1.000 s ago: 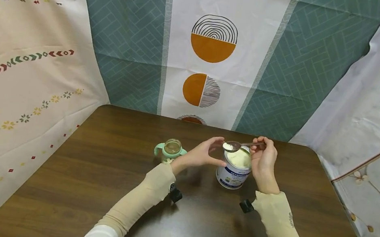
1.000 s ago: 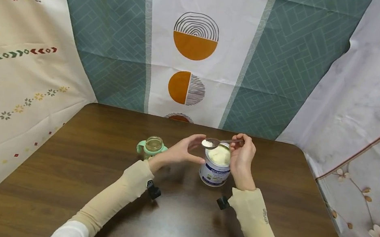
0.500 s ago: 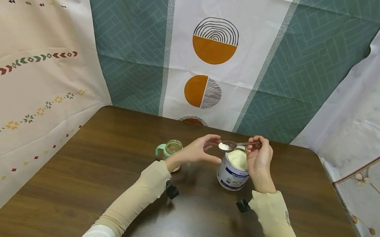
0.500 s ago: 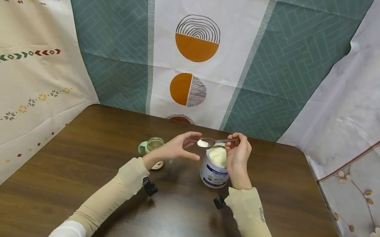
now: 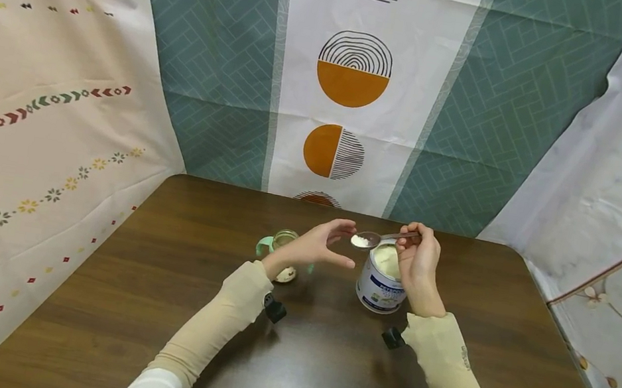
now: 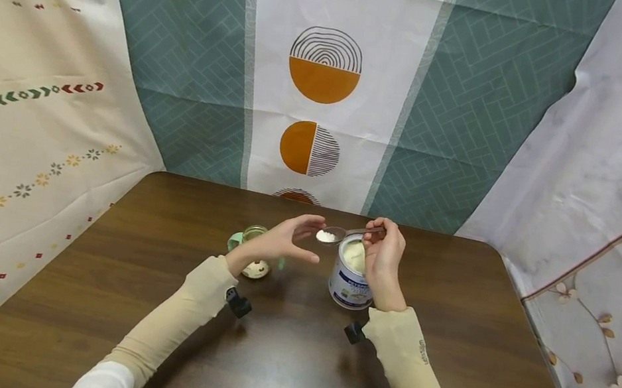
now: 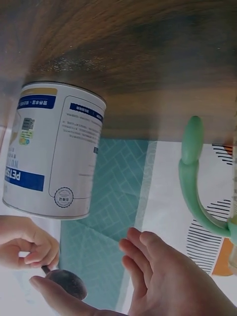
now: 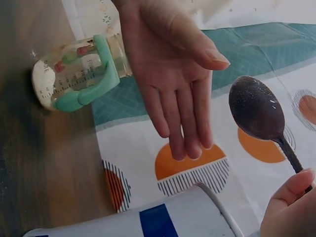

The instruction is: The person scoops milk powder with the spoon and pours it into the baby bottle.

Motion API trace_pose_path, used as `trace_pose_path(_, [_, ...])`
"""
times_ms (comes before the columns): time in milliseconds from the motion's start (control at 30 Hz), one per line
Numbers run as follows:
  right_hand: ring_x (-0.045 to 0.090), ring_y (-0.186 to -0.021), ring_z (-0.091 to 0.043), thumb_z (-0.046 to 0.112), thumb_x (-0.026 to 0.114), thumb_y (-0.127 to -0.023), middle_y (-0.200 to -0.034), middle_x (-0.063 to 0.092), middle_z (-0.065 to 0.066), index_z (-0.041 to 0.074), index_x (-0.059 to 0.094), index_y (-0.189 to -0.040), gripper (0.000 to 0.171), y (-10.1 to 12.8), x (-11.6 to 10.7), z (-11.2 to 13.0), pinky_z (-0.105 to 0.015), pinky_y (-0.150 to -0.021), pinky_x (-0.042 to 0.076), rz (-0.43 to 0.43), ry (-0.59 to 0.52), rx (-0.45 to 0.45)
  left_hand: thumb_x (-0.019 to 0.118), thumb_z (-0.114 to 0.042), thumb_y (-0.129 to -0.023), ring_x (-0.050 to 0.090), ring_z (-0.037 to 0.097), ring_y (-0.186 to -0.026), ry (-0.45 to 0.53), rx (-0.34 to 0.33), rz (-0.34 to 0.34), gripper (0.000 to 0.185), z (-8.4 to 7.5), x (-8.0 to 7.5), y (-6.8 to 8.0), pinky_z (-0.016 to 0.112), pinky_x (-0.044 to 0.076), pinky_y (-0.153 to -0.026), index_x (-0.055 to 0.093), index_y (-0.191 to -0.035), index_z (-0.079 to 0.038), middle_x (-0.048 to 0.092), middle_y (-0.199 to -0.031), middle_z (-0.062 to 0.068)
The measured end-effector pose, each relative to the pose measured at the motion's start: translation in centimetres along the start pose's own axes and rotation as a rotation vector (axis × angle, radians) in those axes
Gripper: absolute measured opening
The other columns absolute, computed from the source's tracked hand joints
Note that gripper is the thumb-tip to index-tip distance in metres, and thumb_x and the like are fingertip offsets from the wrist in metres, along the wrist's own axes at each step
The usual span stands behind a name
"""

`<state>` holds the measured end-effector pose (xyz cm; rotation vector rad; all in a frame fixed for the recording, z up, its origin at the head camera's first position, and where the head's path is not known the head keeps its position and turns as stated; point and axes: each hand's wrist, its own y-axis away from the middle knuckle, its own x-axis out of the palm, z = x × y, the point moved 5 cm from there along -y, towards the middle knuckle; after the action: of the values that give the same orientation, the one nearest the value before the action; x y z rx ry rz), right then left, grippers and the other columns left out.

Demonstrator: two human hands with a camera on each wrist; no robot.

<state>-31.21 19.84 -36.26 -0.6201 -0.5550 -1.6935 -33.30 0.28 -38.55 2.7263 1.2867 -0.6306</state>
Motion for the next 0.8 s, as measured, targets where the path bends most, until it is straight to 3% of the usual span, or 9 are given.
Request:
trace_pose_path(533, [0.048,-0.056,-0.007,0.013,0.030,-0.104,-0.070,0.059,0.001,0.009,0.056,-0.075,0.039,0.1,0.5,-2.1,-0.012,-0.050,0.042,0.038,0.056,0.051,0.077,-0.014,-0.083,0.037,0.025,-0.142,-0.013,-0.005,-0.009,0.079,0.1,-1.3,0.8,0.038,0.029,-0.119,0.033,-0.147,-0.005,0.041,-0.150,0.013])
trace_pose_path(800, [0.049,-0.054,-0.006,0.012,0.032,-0.103,-0.068,0.060,0.001,0.009,0.057,-0.074,0.038,-0.2,0.9,-2.4,-0.012,-0.049,0.043,0.055,0.049,0.026,0.076,-0.013,-0.083,0.036,0.026,-0.142,-0.009,-0.003,-0.021,0.078,0.2,-1.9,1.0,0.040,0.029,-0.119,0.033,-0.148,-0.005,0.042,-0.149,0.013])
